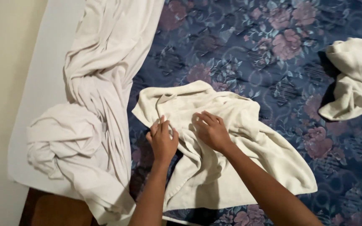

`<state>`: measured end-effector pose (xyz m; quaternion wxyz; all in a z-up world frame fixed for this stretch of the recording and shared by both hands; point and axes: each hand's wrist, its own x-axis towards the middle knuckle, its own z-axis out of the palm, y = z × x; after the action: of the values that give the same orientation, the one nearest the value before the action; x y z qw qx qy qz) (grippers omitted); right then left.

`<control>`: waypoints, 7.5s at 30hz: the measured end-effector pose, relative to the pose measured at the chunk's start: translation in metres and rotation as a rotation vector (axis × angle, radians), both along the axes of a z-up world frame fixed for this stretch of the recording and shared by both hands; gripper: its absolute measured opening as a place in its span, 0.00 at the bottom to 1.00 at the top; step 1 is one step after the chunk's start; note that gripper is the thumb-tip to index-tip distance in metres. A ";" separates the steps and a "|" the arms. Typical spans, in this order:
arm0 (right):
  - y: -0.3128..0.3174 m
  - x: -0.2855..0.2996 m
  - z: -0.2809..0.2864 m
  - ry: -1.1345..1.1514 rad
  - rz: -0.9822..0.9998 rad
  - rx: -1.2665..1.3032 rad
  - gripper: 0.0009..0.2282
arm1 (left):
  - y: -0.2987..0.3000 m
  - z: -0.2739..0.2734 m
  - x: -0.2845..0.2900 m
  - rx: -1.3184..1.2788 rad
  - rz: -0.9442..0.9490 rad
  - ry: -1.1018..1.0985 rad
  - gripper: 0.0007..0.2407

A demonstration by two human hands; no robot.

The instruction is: The person gathers a crumpled white sheet on a bed, then folds a white towel into a compact rectangle. The person smooths the towel and places it on the bed next to the sheet.

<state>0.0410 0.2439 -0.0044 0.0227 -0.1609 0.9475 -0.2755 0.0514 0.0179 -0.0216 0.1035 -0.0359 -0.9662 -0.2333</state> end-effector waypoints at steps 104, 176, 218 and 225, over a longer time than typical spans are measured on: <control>-0.128 0.002 -0.010 -0.069 0.662 0.063 0.12 | -0.026 -0.001 0.146 0.086 0.358 -0.137 0.11; -0.118 -0.183 -0.013 0.168 0.157 -0.272 0.15 | -0.011 -0.018 0.030 0.239 0.674 0.081 0.03; -0.111 0.021 -0.007 0.047 0.828 0.140 0.23 | 0.000 -0.003 0.186 0.080 0.710 -0.233 0.09; -0.123 0.028 -0.016 0.028 0.869 0.157 0.19 | 0.003 -0.012 0.204 0.234 0.617 -0.183 0.03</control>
<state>0.0693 0.1207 -0.0201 0.1356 -0.5458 0.8101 -0.1655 0.2550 0.0214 -0.0336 0.0856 0.2914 -0.9035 -0.3025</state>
